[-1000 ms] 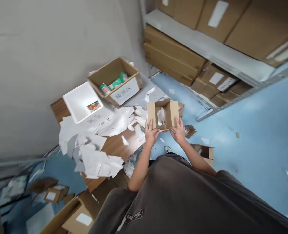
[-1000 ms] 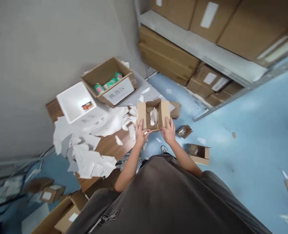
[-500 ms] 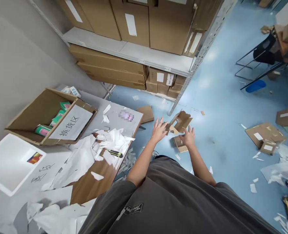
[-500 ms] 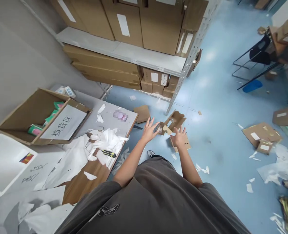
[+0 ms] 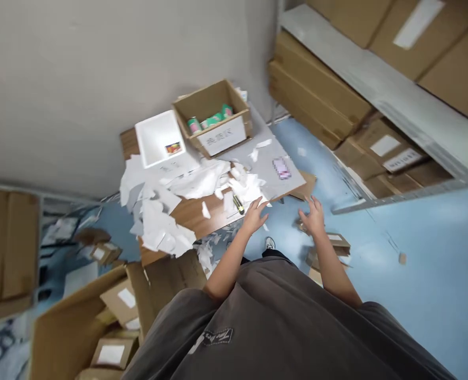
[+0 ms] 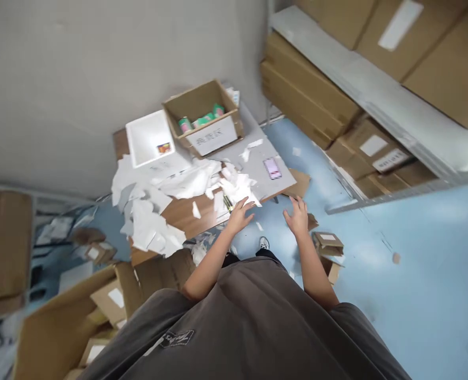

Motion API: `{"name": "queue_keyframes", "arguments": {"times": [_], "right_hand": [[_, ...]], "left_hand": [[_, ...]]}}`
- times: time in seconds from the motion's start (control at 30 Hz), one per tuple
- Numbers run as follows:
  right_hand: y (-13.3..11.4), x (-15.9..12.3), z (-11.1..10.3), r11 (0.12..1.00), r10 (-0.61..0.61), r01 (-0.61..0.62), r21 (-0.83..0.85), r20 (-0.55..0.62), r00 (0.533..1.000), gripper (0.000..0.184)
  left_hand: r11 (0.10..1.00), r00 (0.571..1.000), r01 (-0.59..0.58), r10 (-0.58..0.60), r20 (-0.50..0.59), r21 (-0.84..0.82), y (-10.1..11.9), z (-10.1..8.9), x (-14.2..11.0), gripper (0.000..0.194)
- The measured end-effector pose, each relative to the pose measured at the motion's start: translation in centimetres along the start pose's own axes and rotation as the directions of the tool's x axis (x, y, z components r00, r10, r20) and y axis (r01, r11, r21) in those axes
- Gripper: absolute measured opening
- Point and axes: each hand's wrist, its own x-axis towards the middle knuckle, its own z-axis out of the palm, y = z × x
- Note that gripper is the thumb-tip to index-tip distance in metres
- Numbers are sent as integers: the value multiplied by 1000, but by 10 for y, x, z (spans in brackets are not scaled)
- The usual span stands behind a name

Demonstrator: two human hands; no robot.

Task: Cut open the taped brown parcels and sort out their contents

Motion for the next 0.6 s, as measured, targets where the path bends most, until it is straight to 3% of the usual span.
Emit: {"name": "queue_keyframes", "arguments": {"times": [0.1, 0.23, 0.43, 0.6], "right_hand": [[-56, 31, 31, 986, -166, 163, 45, 64, 984, 60], [-143, 46, 73, 938, -343, 333, 95, 127, 931, 60], [-278, 22, 136, 868, -496, 469, 165, 232, 837, 62], [-372, -13, 189, 787, -616, 582, 207, 321, 719, 70]], "left_hand": [[991, 985, 133, -131, -115, 12, -42, -34, -40, 60], [963, 931, 270, -262, -252, -4, -96, -73, -104, 63], [893, 830, 448, -433, -351, -43, -174, -121, -215, 66], [828, 745, 556, -538, -395, -79, -234, -152, -306, 73]]}}
